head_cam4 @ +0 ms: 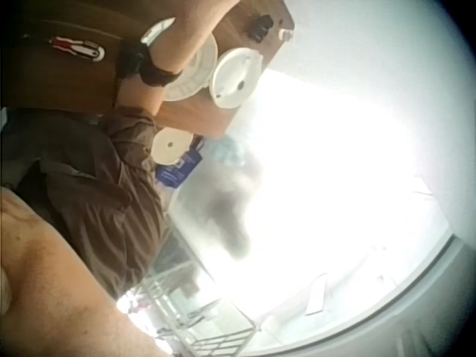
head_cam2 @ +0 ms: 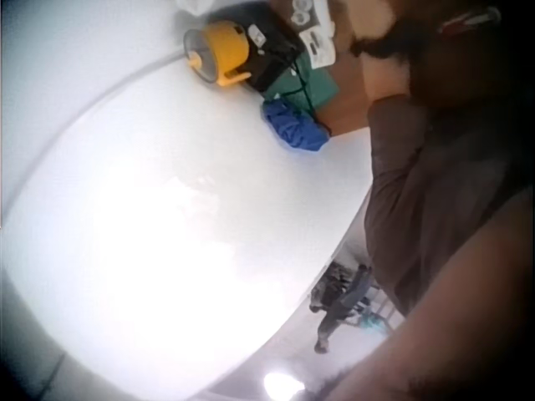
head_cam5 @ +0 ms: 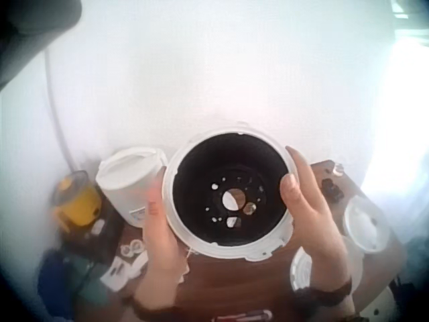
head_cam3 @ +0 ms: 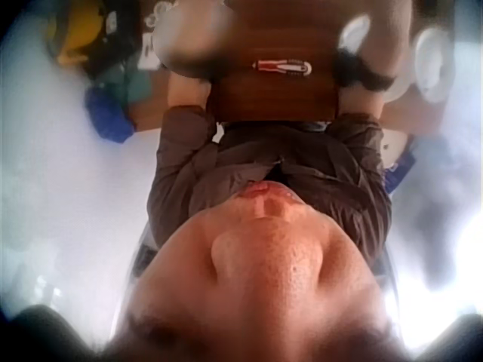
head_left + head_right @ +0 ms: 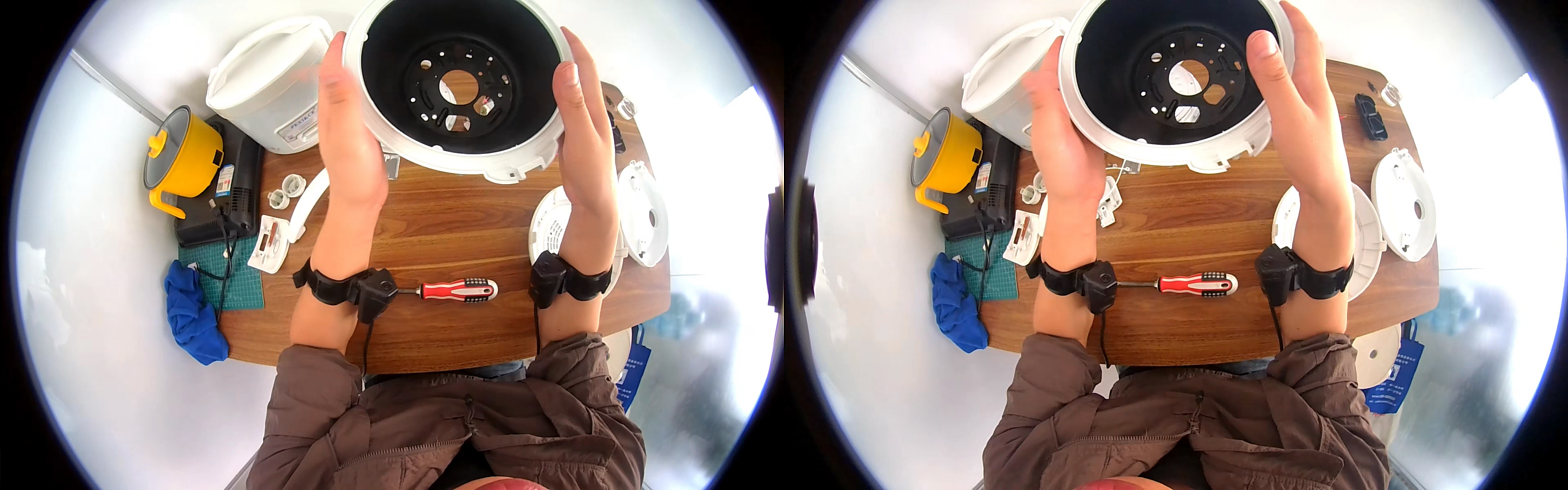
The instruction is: The person disassembles a white rice cooker by removing the inner pot, unscrewing the base plate, detaching the heating element, and separating the lid assembly. The person uses a screwdriver to remove screws and sets components aside on the table.
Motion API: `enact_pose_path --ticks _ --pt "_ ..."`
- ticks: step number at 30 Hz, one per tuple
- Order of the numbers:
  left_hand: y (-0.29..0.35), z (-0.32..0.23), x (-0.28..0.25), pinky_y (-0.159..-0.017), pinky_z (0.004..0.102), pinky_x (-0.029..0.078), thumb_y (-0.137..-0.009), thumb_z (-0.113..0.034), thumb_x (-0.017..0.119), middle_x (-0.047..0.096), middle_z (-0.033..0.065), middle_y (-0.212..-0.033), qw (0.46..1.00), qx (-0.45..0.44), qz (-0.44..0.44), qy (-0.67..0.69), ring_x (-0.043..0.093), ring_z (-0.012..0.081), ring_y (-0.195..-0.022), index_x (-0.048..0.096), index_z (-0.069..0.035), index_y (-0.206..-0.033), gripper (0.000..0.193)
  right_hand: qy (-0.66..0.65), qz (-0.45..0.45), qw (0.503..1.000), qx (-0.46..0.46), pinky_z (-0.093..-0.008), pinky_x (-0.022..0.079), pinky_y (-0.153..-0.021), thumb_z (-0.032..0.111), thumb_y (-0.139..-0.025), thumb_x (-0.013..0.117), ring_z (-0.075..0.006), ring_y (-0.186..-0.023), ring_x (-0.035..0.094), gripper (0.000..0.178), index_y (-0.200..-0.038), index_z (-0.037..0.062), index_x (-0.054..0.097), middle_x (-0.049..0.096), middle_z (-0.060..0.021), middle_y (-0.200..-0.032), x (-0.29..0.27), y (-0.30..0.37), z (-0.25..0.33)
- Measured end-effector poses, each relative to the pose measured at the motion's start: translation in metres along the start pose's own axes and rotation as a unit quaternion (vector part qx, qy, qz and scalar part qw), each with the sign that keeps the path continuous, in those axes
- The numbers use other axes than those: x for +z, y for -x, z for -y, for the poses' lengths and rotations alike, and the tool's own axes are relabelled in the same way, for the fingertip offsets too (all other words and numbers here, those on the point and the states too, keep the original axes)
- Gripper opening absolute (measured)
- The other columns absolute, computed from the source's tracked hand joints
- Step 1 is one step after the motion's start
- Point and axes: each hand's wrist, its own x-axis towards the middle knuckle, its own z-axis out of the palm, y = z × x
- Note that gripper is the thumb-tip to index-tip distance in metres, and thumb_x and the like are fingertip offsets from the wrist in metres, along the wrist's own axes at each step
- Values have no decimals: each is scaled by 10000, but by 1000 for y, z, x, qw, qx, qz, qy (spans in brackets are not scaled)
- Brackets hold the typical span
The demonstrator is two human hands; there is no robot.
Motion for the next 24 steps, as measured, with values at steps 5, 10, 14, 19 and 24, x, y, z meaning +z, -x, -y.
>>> enact_pose_path --ticks 5,10,14,19,24 --pt "2 7 3 -1135 368 438 -1120 -182 404 527 134 -1488 999 47 -15 -9 535 215 -1336 348 -19 -1571 483 -9 -12 999 -32 -369 430 -1124 95 -950 575 -258 -1325 570 623 -1550 34 417 580 -171 -1419 3 1 13" --pt "5 17 1 -1147 333 393 -1087 -75 398 517 128 -1489 981 142 -16 -128 521 191 -1323 353 -18 -1569 488 85 -45 994 -43 -365 470 -1088 -42 -823 476 -274 -1268 613 713 -1533 20 454 632 -177 -1347 5 1 22" --pt "5 16 3 -1156 317 364 -1082 -65 401 502 129 -1496 970 181 -7 -164 504 183 -1330 352 -14 -1564 488 -48 -109 984 -136 -347 378 -1152 -139 -738 426 -267 -1322 534 764 -1498 -71 423 576 -189 -1373 12 -6 6" --pt "6 5 7 -1130 354 403 -1031 -214 599 555 111 -1442 983 137 -5 -125 544 186 -1289 443 -25 -1494 524 -261 -59 961 -71 -352 348 -1172 -130 -691 412 -267 -1357 498 838 -1525 -64 382 544 -186 -1404 -30 -12 -29" --pt "5 -6 25 -1133 362 408 -815 86 480 529 178 -1424 991 118 -37 -54 535 252 -1306 396 19 -1520 713 -83 -21 994 -73 -358 363 -1165 -127 -700 427 -270 -1349 509 837 -1533 -63 375 546 -192 -1411 3 0 21"
